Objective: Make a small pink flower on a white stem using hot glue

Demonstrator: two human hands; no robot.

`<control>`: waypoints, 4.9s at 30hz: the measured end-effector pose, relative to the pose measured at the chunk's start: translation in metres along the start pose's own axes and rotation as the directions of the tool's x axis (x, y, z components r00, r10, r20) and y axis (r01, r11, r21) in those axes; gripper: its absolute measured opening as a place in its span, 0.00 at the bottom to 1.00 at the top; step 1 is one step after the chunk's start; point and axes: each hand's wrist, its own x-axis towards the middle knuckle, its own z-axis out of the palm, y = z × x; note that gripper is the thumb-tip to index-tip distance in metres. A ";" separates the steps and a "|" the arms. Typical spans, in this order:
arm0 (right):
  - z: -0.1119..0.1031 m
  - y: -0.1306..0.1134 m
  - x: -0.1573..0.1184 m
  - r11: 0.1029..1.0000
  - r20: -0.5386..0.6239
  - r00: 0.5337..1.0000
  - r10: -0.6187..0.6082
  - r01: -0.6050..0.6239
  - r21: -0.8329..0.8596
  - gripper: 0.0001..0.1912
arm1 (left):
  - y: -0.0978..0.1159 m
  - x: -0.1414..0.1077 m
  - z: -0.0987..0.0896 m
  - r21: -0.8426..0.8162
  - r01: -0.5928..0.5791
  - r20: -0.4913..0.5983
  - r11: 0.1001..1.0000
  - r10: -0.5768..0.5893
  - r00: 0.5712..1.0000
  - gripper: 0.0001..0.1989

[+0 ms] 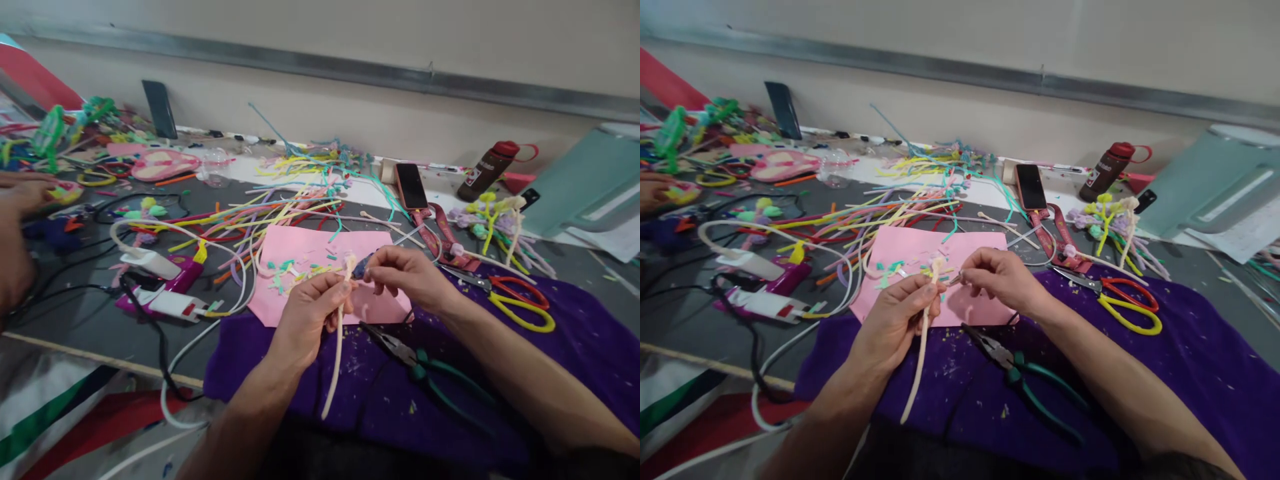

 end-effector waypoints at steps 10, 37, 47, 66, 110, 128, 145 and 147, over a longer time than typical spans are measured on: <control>-0.008 -0.005 -0.006 0.886 0.007 0.990 0.141 -0.130 0.444 0.06 | -0.008 0.003 -0.001 -0.057 0.118 0.073 0.991 -0.114 0.991 0.10; 0.003 -0.011 -0.022 0.836 -0.145 0.880 -0.452 0.361 -0.414 0.08 | -0.010 0.004 0.006 -0.053 0.093 0.006 0.994 -0.093 0.996 0.12; 0.005 -0.012 -0.020 0.864 -0.016 0.880 -0.475 0.463 -0.196 0.04 | -0.009 0.002 0.005 -0.052 0.146 0.109 0.988 -0.140 0.984 0.13; -0.019 -0.014 -0.017 0.981 -0.040 0.989 -0.141 0.145 0.130 0.05 | -0.007 0.002 0.006 -0.045 0.245 0.235 0.968 -0.228 0.945 0.10; -0.019 -0.006 -0.014 0.926 -0.023 1.000 0.021 -0.011 0.376 0.11 | -0.011 0.004 0.003 0.005 0.198 0.197 0.980 -0.195 0.961 0.12; -0.018 -0.002 -0.011 0.815 -0.092 0.989 0.116 -0.042 0.579 0.06 | -0.009 0.003 0.003 -0.089 0.154 0.134 0.984 -0.141 0.981 0.11; -0.001 0.008 -0.006 0.836 0.016 0.996 0.092 -0.086 0.542 0.11 | -0.003 -0.002 0.004 -0.127 0.178 0.258 0.976 -0.141 0.956 0.10; 0.005 0.010 -0.007 0.782 0.046 0.994 0.099 -0.106 0.614 0.12 | -0.005 -0.002 0.004 -0.141 0.186 0.275 0.972 -0.142 0.951 0.10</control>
